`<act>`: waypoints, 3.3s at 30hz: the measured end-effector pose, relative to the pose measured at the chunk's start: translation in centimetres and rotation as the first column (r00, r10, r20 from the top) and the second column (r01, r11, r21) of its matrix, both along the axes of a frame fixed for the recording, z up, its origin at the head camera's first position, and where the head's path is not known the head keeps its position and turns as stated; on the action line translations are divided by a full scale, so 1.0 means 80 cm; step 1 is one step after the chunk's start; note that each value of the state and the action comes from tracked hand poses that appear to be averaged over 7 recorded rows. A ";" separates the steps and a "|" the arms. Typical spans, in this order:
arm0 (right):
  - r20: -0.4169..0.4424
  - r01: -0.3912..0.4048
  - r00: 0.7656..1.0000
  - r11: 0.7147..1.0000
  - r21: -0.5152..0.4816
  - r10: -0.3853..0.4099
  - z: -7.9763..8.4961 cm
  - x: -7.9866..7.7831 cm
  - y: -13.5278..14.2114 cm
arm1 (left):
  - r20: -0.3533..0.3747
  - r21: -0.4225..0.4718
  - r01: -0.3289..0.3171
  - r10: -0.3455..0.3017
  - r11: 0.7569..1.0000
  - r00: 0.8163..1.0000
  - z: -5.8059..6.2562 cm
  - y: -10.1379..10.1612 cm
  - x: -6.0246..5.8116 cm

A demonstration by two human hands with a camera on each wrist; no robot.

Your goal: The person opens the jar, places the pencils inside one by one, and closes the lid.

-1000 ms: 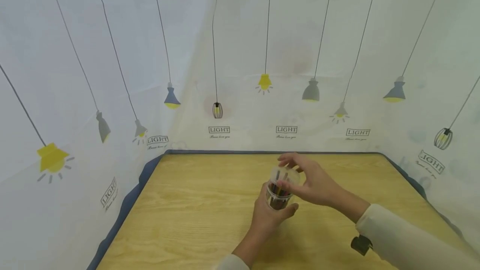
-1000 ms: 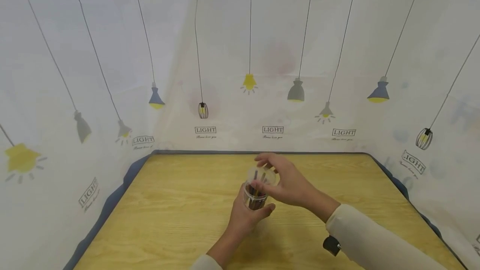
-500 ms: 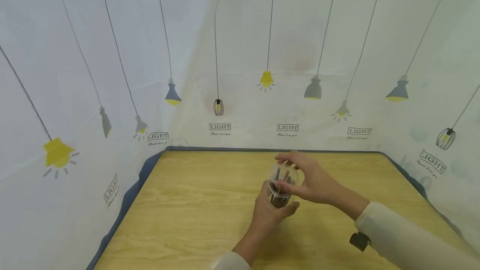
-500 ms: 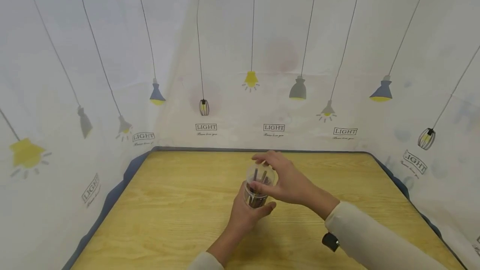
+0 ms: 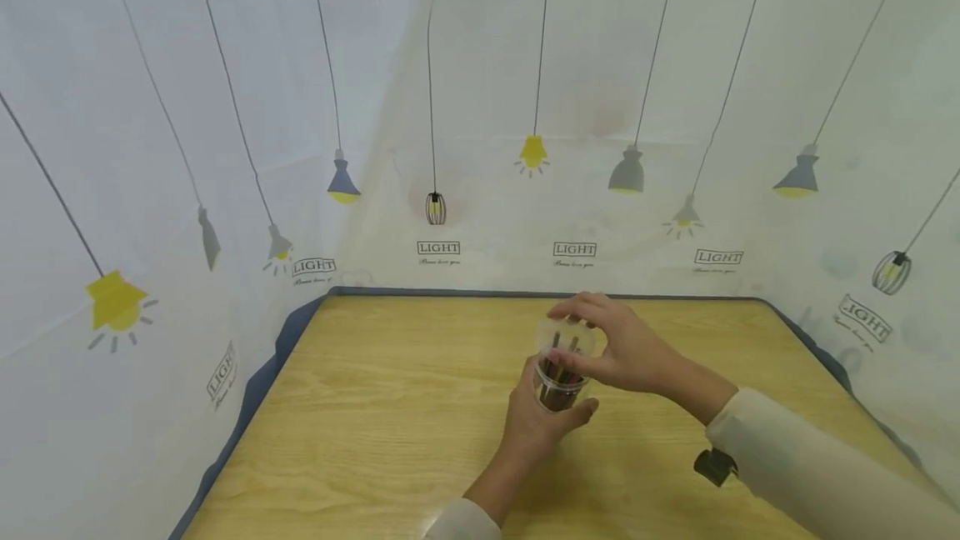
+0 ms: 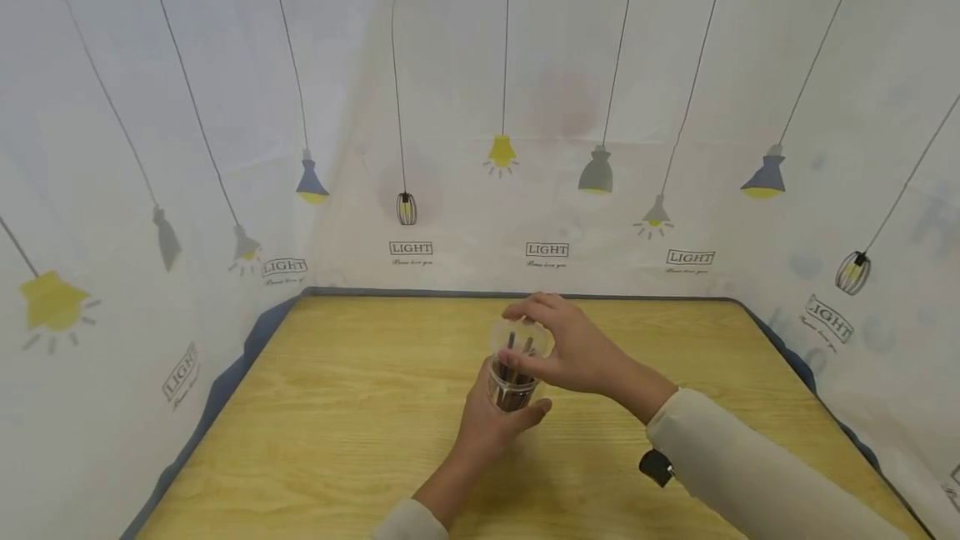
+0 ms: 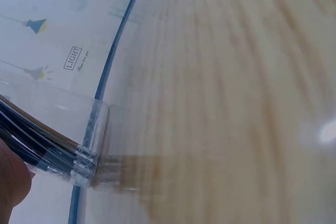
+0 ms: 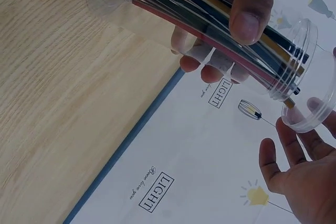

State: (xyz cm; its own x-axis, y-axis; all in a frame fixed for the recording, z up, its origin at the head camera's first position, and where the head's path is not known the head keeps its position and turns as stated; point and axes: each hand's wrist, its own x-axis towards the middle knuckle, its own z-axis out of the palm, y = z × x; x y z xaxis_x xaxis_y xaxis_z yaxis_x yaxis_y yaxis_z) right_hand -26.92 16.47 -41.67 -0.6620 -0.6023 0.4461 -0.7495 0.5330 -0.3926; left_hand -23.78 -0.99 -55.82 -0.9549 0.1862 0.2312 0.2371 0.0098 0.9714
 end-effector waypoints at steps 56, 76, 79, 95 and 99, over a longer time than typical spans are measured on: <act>0.027 0.071 0.997 0.989 -0.127 -0.068 -0.010 0.001 0.029 | -0.335 -0.391 -0.247 0.113 0.887 0.936 0.119 -0.057 -0.034; 0.018 -0.100 0.995 0.992 -0.078 0.102 -0.015 -0.011 -0.001 | 0.089 -0.068 0.170 -0.163 0.983 0.983 0.022 -0.033 -0.009; 0.023 -0.105 0.994 0.993 -0.056 0.107 -0.017 -0.013 0.004 | 0.077 -0.048 0.181 -0.177 0.982 0.981 0.021 -0.031 -0.012; 0.051 -0.104 0.994 0.993 0.051 0.101 -0.013 -0.012 0.000 | 0.085 -0.015 0.161 -0.159 0.987 0.984 0.021 -0.032 -0.010; 0.055 -0.112 0.993 0.992 0.064 0.108 -0.017 -0.011 -0.004 | 0.084 0.009 0.159 -0.159 0.987 0.984 0.018 -0.030 -0.010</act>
State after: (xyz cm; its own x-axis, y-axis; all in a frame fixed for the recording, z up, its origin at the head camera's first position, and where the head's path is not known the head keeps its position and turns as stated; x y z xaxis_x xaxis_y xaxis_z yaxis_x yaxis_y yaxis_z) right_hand -27.76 16.16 -43.07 -0.6111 -0.7001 0.3694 -0.7848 0.4750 -0.3981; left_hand -24.58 -3.36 -54.42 -0.9291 0.3370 0.1521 0.1533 -0.0233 0.9879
